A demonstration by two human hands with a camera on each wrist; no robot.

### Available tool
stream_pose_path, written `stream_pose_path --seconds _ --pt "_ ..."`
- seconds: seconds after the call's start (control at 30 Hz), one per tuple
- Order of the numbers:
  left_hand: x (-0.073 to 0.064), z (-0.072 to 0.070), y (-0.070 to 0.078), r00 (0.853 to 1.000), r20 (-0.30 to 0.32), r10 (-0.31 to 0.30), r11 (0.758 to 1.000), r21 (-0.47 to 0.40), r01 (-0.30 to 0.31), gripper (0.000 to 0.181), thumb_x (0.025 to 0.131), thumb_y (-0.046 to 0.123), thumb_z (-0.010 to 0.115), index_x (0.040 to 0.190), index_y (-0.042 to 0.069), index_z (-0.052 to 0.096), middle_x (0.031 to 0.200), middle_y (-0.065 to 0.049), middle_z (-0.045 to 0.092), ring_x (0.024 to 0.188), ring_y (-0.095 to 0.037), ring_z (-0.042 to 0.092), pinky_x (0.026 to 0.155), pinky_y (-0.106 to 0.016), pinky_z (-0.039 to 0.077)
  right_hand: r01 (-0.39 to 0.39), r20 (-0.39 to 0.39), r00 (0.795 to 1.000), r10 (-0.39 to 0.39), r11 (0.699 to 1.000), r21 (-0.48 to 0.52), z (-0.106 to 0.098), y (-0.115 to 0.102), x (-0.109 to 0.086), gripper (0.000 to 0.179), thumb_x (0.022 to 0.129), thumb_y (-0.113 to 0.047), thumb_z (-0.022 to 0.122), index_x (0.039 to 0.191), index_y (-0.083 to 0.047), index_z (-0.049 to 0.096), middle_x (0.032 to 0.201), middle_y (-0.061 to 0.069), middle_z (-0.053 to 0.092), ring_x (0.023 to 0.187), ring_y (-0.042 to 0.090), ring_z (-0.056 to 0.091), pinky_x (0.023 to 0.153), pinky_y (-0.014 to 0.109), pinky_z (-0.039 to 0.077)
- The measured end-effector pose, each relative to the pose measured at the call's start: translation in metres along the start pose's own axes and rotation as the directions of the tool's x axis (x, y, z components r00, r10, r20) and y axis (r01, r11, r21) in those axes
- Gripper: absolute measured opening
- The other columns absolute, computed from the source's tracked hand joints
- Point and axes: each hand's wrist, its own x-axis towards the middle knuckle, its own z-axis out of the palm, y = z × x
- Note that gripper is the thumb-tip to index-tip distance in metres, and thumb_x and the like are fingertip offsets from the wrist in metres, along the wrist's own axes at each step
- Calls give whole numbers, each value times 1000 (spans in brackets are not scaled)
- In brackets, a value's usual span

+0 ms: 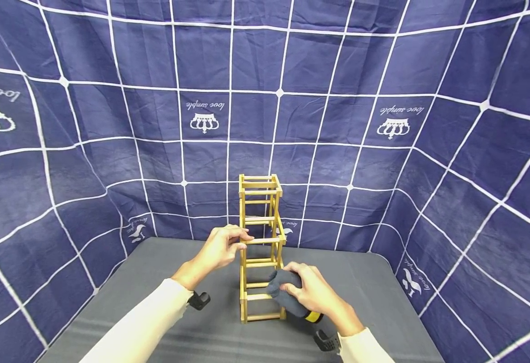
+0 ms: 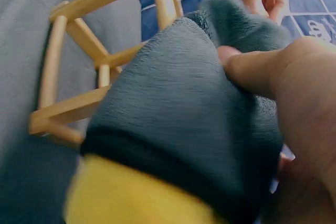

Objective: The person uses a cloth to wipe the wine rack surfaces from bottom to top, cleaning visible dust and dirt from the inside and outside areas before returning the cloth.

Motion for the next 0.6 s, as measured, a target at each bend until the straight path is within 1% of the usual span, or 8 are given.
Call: stream_pose_path --seconds 0.07,0.2,0.27,0.37,0.4,0.47,0.6 --pt "0 0 0 1000 7 -4 1000 -2 4 24 94 -6 88 111 10 92 131 -15 87 127 -37 82 110 -51 69 -41 5 999 42 998 -42 3 1 13 20 100 -23 95 114 -25 82 103 -10 84 86 -3 69 75 23 58" --pt "2 -1 2 1000 18 -24 1000 -3 24 23 95 -4 88 112 11 92 132 -14 87 128 -36 82 110 -50 69 -73 -60 996 66 991 -116 8 5 36 21 94 -18 99 111 -19 85 107 -3 86 90 7 75 77 27 61" --pt "3 -2 3 999 24 -31 999 7 31 22 95 -2 89 112 11 92 133 -14 87 128 -36 82 109 -50 69 -106 -97 991 95 986 -126 11 8 42 26 92 -18 101 112 -17 84 110 -1 87 94 11 77 80 28 61" --pt "2 -2 4 999 28 -38 999 21 38 21 96 -1 90 112 12 92 133 -13 87 128 -35 83 109 -50 69 -177 -118 979 166 980 -86 12 9 40 32 91 -21 103 112 -18 79 105 -2 86 92 10 76 81 28 60" --pt "2 -3 3 999 28 -38 999 24 38 21 96 0 90 113 12 92 133 -13 87 128 -36 83 109 -50 69 -195 -110 976 187 979 -64 11 8 38 33 91 -22 103 112 -18 77 103 -3 85 91 8 76 81 27 60" --pt "1 -3 3 999 29 -35 999 29 35 21 96 0 91 113 12 92 133 -13 87 128 -36 83 109 -50 69 -203 -72 977 201 979 -25 7 6 32 34 91 -24 103 110 -20 74 98 -7 85 89 5 75 82 26 60" --pt "1 -3 1 999 21 -28 999 20 27 22 95 0 92 113 12 92 133 -14 87 126 -36 83 105 -48 71 -165 30 986 165 986 21 -3 1 21 31 93 -29 101 110 -21 76 96 -13 86 88 -2 75 83 24 59"
